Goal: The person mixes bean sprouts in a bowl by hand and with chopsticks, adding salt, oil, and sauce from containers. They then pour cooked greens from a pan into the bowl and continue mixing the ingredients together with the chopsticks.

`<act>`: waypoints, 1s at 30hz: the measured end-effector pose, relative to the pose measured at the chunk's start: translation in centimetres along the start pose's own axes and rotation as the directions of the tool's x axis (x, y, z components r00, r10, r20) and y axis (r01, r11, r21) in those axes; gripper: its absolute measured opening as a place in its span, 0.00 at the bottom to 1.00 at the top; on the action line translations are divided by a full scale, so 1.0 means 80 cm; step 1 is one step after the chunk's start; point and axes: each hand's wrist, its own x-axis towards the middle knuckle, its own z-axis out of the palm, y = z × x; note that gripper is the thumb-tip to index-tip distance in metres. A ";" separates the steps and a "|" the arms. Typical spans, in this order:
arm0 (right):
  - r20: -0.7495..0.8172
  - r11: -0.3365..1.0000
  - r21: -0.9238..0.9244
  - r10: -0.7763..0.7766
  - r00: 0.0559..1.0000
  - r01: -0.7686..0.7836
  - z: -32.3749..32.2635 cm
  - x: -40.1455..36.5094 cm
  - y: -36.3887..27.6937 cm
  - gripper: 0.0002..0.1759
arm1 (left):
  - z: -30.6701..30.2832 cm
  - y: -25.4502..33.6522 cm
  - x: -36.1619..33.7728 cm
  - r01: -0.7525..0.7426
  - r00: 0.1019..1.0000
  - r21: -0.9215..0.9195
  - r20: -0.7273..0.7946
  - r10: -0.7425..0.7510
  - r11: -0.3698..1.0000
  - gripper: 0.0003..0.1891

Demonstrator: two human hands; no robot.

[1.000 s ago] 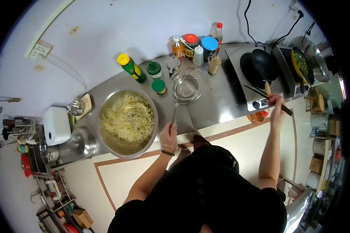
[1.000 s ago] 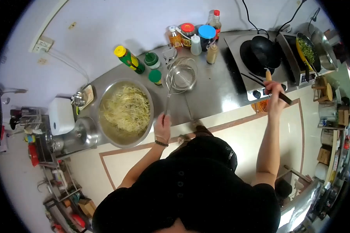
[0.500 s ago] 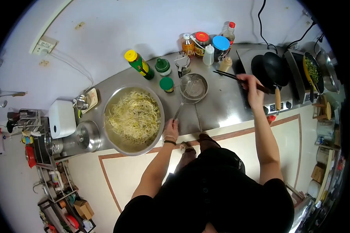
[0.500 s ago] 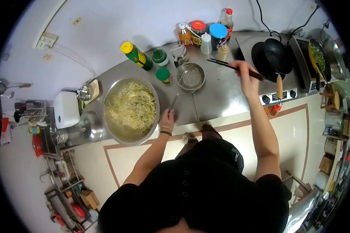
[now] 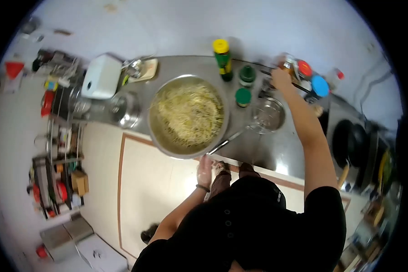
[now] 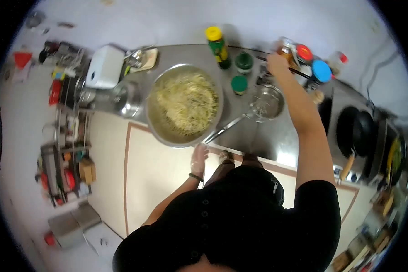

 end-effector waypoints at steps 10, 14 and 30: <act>-0.025 0.817 0.521 -0.274 0.961 0.247 -0.140 -0.027 -0.099 0.14 | -0.154 0.063 0.071 0.029 0.677 0.174 -0.728 0.108 0.984 0.22; 0.111 0.737 0.527 -0.553 0.826 0.423 -0.123 -0.044 -0.247 0.12 | -0.169 0.191 0.166 -0.319 0.840 0.799 -0.011 0.543 0.509 0.17; 0.212 0.626 0.741 0.124 0.969 -0.242 -0.140 -0.074 -0.325 0.20 | -0.227 0.197 0.257 -0.600 0.778 0.653 0.612 0.145 0.463 0.08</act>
